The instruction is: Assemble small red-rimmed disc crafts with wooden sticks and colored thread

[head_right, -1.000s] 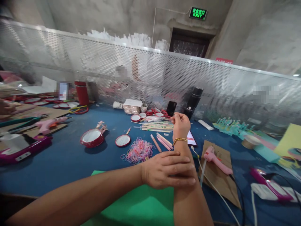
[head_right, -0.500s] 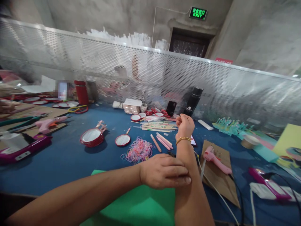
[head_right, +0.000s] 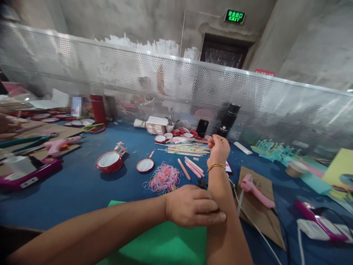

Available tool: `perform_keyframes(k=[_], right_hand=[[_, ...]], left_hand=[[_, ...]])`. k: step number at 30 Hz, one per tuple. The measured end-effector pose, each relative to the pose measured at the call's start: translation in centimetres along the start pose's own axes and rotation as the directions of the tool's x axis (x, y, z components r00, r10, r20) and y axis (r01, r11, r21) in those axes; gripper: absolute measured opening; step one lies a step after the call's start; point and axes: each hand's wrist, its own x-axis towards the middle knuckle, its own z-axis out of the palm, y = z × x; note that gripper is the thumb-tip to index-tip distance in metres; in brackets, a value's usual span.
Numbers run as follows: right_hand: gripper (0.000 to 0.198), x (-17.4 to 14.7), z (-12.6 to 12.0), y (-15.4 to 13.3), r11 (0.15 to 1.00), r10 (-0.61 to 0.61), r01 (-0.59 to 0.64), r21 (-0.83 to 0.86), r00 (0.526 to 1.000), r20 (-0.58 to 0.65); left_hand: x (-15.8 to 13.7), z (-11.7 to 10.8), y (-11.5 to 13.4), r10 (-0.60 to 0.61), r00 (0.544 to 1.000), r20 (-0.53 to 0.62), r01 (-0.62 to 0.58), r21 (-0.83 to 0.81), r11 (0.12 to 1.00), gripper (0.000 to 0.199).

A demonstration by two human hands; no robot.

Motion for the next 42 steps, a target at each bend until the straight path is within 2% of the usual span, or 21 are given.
perform_keyframes(k=[5,9,14,21,26,33,38,42], right_hand=[[0.014,-0.1,0.1,0.0,1.0,0.002,-0.002,0.023,1.0,0.004],[0.015,0.0,0.1,0.1,1.0,-0.007,0.007,-0.008,1.0,0.012],[0.014,0.1,0.1,0.3,1.0,0.001,0.0,-0.027,1.0,0.014],[0.013,0.3,0.0,0.2,1.0,-0.001,0.001,-0.016,1.0,0.003],[0.012,0.3,0.0,-0.2,1.0,0.026,-0.025,0.013,0.999,-0.026],[0.011,0.8,-0.5,-0.6,0.998,0.057,-0.056,0.013,0.997,-0.052],[0.017,1.4,-1.0,-0.4,0.999,0.05,-0.051,-0.015,0.998,-0.036],[0.013,1.4,-0.8,-0.3,0.996,0.085,-0.085,-0.002,0.995,-0.042]], left_hand=[[0.0,0.0,0.0,-0.002,1.0,0.012,0.002,-0.016,1.0,0.034],[0.0,0.0,-0.1,-0.002,0.998,0.063,0.004,-0.023,1.0,0.033],[0.1,-0.3,0.0,-0.053,0.998,0.039,0.054,-0.033,0.998,0.029],[0.4,-0.6,0.2,-0.135,0.989,0.066,0.138,-0.033,0.99,0.024],[0.1,-0.2,0.1,-0.095,0.994,0.058,0.099,-0.077,0.992,0.023],[0.2,-0.2,0.1,-0.111,0.989,0.093,0.117,-0.055,0.992,0.027],[0.3,-0.3,0.0,-0.118,0.988,0.104,0.123,-0.042,0.992,0.03],[0.2,-0.2,0.0,-0.113,0.987,0.117,0.119,-0.04,0.992,0.032]])
